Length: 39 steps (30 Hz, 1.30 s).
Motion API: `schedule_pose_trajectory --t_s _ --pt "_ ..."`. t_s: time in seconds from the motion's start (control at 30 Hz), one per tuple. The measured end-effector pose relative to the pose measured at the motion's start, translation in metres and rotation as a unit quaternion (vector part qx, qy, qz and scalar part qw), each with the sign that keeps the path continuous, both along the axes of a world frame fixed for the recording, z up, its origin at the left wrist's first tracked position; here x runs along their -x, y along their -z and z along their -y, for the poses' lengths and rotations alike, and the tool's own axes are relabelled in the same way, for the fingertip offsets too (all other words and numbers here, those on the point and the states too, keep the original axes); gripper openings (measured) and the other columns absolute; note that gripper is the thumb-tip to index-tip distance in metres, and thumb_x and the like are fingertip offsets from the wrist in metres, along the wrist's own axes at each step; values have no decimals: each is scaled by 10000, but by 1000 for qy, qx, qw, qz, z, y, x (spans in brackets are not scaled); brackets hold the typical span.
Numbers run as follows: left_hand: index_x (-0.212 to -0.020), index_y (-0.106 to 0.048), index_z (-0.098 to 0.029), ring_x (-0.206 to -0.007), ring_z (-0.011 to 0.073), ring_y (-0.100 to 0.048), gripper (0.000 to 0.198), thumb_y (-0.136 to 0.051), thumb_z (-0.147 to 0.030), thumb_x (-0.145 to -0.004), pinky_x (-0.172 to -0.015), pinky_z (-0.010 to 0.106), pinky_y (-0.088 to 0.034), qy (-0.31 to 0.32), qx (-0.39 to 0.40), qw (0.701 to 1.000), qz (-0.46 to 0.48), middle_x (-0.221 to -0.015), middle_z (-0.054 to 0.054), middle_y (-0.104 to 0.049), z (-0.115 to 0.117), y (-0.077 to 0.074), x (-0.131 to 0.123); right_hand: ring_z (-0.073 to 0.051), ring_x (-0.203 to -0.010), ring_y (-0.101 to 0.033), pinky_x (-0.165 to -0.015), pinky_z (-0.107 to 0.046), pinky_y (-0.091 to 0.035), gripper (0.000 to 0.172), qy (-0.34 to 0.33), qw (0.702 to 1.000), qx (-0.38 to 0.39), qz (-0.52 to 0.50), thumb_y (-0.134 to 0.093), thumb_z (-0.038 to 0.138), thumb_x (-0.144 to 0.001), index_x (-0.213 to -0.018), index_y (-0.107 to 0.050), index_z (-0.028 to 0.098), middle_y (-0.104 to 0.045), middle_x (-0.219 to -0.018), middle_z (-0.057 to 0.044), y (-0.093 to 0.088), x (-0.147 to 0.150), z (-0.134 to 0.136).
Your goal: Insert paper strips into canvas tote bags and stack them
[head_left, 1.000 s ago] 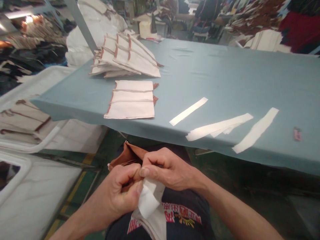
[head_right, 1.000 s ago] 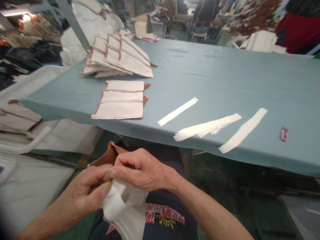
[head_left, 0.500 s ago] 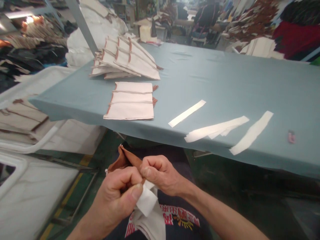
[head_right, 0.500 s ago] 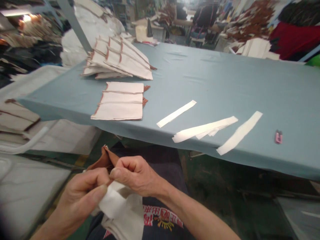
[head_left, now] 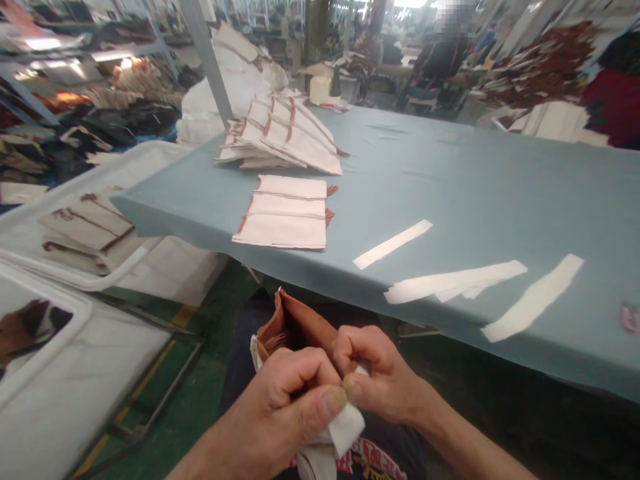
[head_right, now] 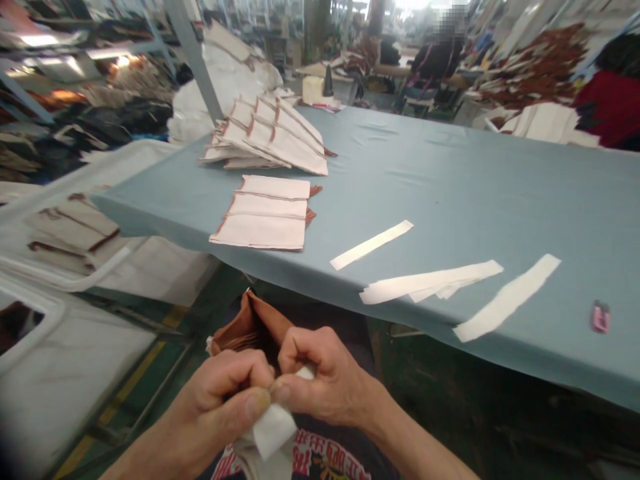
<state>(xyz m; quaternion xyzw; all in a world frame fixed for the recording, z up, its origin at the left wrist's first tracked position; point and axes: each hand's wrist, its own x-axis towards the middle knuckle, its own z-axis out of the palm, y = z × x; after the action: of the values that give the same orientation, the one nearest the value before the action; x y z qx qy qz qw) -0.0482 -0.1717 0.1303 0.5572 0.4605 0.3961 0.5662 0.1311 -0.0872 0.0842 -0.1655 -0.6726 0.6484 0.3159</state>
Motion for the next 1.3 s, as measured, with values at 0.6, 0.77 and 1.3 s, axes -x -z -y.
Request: schedule_pose_trajectory --t_s 0.6,0.77,1.3 --pt "-759 -562 -212 -567 86 -486 408 -583 -375 -1132 -554 251 -313 -9 -325 902 -282 -664 -85 -556 -32 -6 27 -112 -682 -541 -670 -256 -400 311 -73 963 -224 127 -541 275 -1100 -832 -663 176 -639 -747 13 -60 -8 -32" --pt "-689 -564 -201 -554 107 -404 718 -554 -868 -953 -508 255 -290 7 -224 952 -209 -619 -69 -497 -46 -13 48 -109 -661 -512 -641 -253 -379 284 -25 958 -265 104 -541 229 -1079 -805 -605 190 -592 -728 22 -76 -8 -37" --pt "-840 -727 -211 -747 142 -649 165 -568 -178 -867 -717 222 -496 42 -180 959 -215 -800 -31 -740 -49 -27 57 -121 -604 -409 -564 -250 -312 498 63 981 -25 180 -579 635 -1024 -796 -590 193 -496 -672 36 -33 -33 -71"
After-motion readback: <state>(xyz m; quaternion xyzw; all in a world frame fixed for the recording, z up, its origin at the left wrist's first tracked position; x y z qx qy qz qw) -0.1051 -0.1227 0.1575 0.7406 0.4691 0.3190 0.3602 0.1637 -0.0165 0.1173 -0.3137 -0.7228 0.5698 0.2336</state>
